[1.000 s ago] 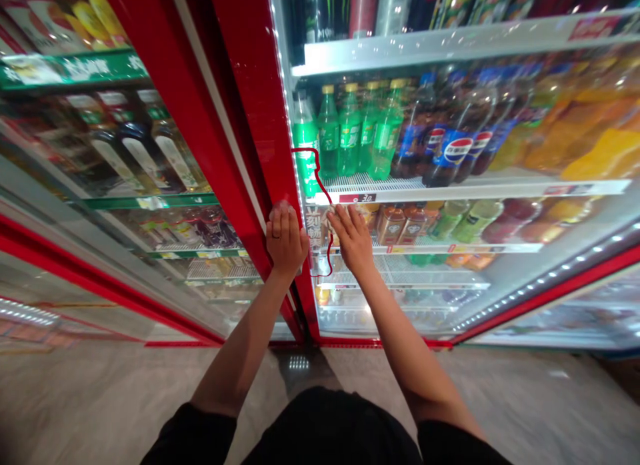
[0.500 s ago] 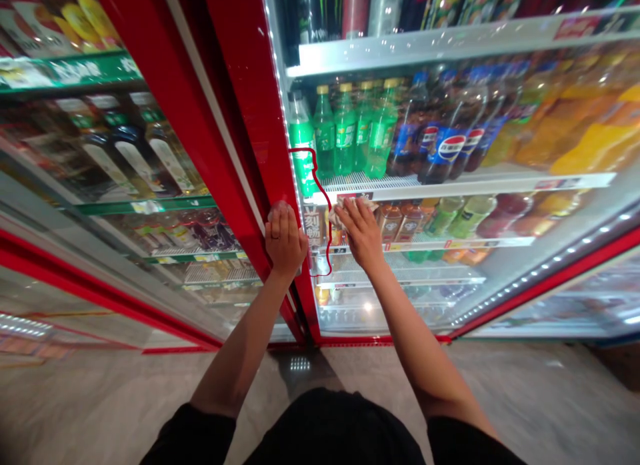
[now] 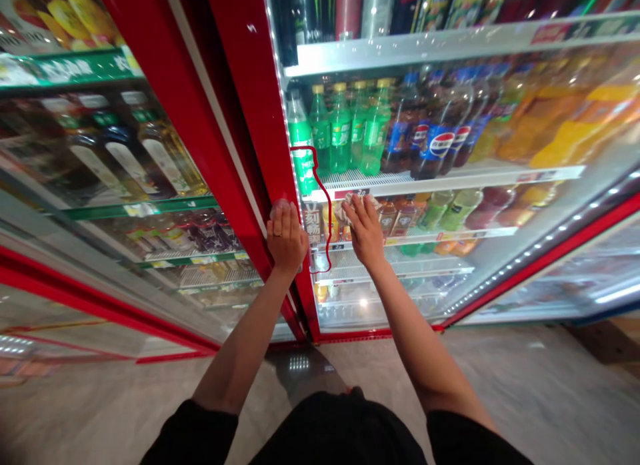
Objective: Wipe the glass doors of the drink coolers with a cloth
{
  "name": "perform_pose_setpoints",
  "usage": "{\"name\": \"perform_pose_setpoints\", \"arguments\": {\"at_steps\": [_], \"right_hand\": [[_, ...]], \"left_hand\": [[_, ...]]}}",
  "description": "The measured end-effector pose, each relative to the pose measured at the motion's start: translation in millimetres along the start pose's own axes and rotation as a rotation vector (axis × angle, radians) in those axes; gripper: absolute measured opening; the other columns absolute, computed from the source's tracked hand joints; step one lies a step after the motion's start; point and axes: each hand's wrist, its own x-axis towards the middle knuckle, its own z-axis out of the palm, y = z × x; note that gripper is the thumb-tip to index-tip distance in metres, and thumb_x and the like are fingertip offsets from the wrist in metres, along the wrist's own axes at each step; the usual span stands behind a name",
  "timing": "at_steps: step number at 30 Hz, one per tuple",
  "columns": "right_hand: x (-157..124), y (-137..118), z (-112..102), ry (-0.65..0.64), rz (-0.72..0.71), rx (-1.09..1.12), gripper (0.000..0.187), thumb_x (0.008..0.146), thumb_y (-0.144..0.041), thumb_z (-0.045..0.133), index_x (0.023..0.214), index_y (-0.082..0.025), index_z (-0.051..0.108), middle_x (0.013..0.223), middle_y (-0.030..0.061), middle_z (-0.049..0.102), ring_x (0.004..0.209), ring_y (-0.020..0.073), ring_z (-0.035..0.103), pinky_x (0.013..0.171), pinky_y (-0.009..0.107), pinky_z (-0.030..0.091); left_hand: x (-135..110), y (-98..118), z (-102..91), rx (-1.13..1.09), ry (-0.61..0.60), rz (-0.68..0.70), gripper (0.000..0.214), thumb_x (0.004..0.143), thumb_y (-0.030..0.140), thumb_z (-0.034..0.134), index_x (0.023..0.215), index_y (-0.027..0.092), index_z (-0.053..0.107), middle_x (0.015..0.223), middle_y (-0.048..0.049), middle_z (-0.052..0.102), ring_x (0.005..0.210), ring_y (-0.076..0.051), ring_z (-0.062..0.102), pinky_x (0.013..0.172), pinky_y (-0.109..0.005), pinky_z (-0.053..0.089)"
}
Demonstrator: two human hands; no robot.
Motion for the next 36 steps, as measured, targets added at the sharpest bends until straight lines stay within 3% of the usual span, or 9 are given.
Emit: {"name": "perform_pose_setpoints", "arguments": {"at_steps": [4, 10, 14, 19, 22, 27, 32, 36], "right_hand": [[12, -17, 10, 0.013, 0.073, -0.005, 0.078, 0.111, -0.018, 0.041, 0.172, -0.048, 0.002, 0.184, -0.0109, 0.011, 0.17, 0.0326, 0.009, 0.138, 0.066, 0.023], [-13, -11, 13, -0.132, -0.015, -0.043, 0.077, 0.109, -0.016, 0.043, 0.174, -0.044, 0.012, 0.182, -0.0064, 0.025, 0.169, 0.0279, 0.019, 0.138, 0.06, 0.029], [-20, 2, 5, -0.051, 0.051, -0.093, 0.081, 0.108, -0.013, 0.042, 0.174, -0.044, 0.007, 0.183, -0.0054, 0.019, 0.17, 0.03, 0.016, 0.136, 0.063, 0.031], [7, -7, 6, 0.021, 0.115, -0.12, 0.086, 0.107, -0.013, 0.043, 0.173, -0.044, -0.001, 0.184, -0.0062, 0.014, 0.17, 0.0333, 0.01, 0.136, 0.068, 0.028], [10, -6, 6, -0.036, 0.061, -0.102, 0.083, 0.107, -0.013, 0.043, 0.174, -0.044, 0.006, 0.183, -0.0059, 0.023, 0.17, 0.0317, 0.015, 0.137, 0.066, 0.029], [-8, 19, -8, -0.134, -0.036, -0.069, 0.076, 0.107, -0.012, 0.047, 0.172, -0.045, 0.024, 0.177, -0.005, 0.039, 0.166, 0.0288, 0.031, 0.137, 0.06, 0.033], [-2, 29, -16, 0.022, 0.004, -0.06, 0.088, 0.104, -0.009, 0.047, 0.173, -0.048, 0.008, 0.183, -0.0066, 0.019, 0.169, 0.0355, 0.02, 0.133, 0.07, 0.034], [10, 21, -13, -0.004, 0.003, -0.043, 0.089, 0.105, -0.01, 0.047, 0.172, -0.049, 0.003, 0.183, -0.0081, 0.018, 0.169, 0.036, 0.019, 0.134, 0.07, 0.032]], "left_hand": [[1, 1, -2.2, 0.002, -0.013, -0.002, 0.066, 0.099, 0.019, 0.053, 0.164, 0.019, 0.05, 0.162, -0.0118, 0.059, 0.158, -0.024, 0.048, 0.136, -0.041, 0.026], [1, -3, -2.1, -0.01, -0.034, 0.034, 0.063, 0.1, 0.018, 0.054, 0.163, 0.019, 0.052, 0.161, -0.0135, 0.059, 0.157, -0.025, 0.05, 0.134, -0.042, 0.031], [-2, -5, -0.5, -0.006, -0.05, 0.056, 0.063, 0.1, 0.018, 0.053, 0.163, 0.02, 0.052, 0.16, -0.0142, 0.06, 0.155, -0.026, 0.053, 0.133, -0.044, 0.034], [-2, -5, 0.9, -0.01, -0.033, 0.05, 0.065, 0.101, 0.019, 0.054, 0.165, 0.02, 0.048, 0.16, -0.0129, 0.059, 0.155, -0.025, 0.052, 0.134, -0.043, 0.034], [-2, -5, 1.1, 0.005, -0.059, 0.029, 0.065, 0.1, 0.019, 0.055, 0.165, 0.021, 0.049, 0.161, -0.0133, 0.058, 0.156, -0.027, 0.051, 0.133, -0.046, 0.035], [-4, -5, 3.3, 0.023, -0.035, 0.014, 0.066, 0.097, 0.017, 0.057, 0.163, 0.019, 0.053, 0.159, -0.0157, 0.061, 0.154, -0.03, 0.054, 0.133, -0.049, 0.036], [-3, -3, 6.0, 0.033, 0.029, -0.013, 0.061, 0.096, 0.017, 0.055, 0.157, 0.018, 0.061, 0.156, -0.0158, 0.064, 0.152, -0.029, 0.056, 0.135, -0.049, 0.032], [-1, -1, 3.1, 0.063, 0.02, -0.04, 0.06, 0.096, 0.018, 0.054, 0.156, 0.017, 0.061, 0.157, -0.0151, 0.063, 0.153, -0.028, 0.055, 0.135, -0.048, 0.031]]}}
